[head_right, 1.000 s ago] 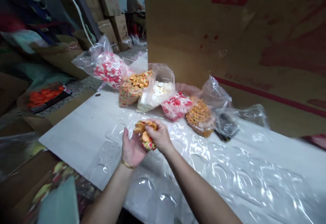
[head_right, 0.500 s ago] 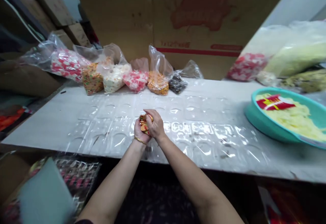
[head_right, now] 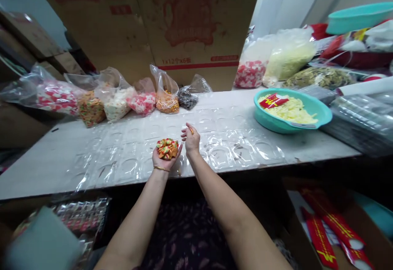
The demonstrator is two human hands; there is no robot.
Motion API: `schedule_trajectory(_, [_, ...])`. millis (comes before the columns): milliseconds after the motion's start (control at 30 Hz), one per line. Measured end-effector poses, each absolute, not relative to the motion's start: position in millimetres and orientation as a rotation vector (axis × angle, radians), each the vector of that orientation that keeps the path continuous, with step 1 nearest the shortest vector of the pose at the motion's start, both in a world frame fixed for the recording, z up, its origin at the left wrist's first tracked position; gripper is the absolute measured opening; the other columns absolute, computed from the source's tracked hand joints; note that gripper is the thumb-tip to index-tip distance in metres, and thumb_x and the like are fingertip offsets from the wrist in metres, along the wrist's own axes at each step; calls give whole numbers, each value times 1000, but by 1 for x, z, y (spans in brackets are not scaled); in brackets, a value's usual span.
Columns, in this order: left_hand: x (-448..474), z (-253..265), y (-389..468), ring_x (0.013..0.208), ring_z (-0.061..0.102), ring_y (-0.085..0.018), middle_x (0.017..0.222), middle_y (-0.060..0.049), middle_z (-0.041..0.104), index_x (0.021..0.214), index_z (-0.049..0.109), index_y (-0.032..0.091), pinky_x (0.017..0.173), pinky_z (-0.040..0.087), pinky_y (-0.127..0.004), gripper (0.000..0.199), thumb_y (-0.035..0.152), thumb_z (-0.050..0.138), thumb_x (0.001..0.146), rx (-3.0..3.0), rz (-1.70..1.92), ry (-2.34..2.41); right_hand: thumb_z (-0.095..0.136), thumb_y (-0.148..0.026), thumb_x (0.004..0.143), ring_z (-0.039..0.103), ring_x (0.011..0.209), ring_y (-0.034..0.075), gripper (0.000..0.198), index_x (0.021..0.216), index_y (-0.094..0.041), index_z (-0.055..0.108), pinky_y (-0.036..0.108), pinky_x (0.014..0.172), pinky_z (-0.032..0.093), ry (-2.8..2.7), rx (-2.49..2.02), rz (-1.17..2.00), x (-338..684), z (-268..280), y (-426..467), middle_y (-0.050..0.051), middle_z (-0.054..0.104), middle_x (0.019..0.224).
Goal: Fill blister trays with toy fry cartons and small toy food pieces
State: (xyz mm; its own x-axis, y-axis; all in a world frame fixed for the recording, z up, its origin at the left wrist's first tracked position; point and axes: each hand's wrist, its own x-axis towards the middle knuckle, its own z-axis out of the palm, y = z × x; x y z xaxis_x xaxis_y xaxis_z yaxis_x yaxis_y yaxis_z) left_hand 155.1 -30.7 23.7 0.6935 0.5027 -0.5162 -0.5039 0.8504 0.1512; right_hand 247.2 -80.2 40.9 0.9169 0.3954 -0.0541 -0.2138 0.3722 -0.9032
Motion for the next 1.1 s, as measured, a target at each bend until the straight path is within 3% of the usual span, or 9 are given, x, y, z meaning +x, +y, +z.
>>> schedule_trajectory(133, [155, 21, -24, 102, 54, -27, 99, -8, 61, 89, 60, 19, 83, 43, -52, 33, 39, 38, 75, 30, 595, 590, 58, -17, 56, 41, 44, 5, 37, 93, -15, 56, 16, 37, 24, -134, -1300, 609, 268, 34, -142, -7, 48, 55])
schedule_trajectory(333, [137, 14, -9, 104, 53, -28, 101, -9, 62, 96, 59, 18, 83, 44, -49, 35, 36, 39, 74, 134, 597, 570, 58, -16, 58, 42, 47, 5, 27, 85, -12, 63, 17, 40, 32, 3, -1333, 679, 320, 17, -259, -3, 50, 57])
schedule_trajectory(500, [124, 17, -5, 108, 50, -30, 99, -6, 63, 89, 60, 20, 83, 44, -52, 26, 28, 42, 72, 186, 607, 598, 67, -19, 55, 53, 54, 9, 31, 85, -14, 62, 23, 52, 44, -14, -1648, 376, 390, 10, -307, 0, 60, 63])
schedule_trajectory(633, [118, 25, -11, 110, 49, -31, 100, -6, 62, 87, 59, 19, 83, 44, -52, 23, 24, 43, 72, 212, 617, 616, 63, -24, 59, 57, 58, 12, 25, 82, -13, 65, 23, 55, 45, -128, -2057, 16, 452, 0, -309, 3, 65, 68])
schedule_trajectory(933, [103, 35, -18, 110, 49, -31, 101, -6, 61, 85, 58, 19, 82, 45, -53, 21, 24, 42, 73, 267, 661, 661, 65, -16, 55, 57, 68, 16, 17, 71, -15, 67, 26, 65, 42, -226, -2379, -93, 496, -14, -306, 3, 65, 72])
schedule_trajectory(1100, [108, 34, -20, 109, 49, -31, 99, -6, 61, 82, 59, 20, 86, 42, -54, 19, 25, 44, 72, 231, 636, 671, 59, -21, 66, 54, 78, 15, 11, 72, -15, 66, 24, 67, 39, -492, -2688, -221, 488, -7, -313, 6, 62, 86])
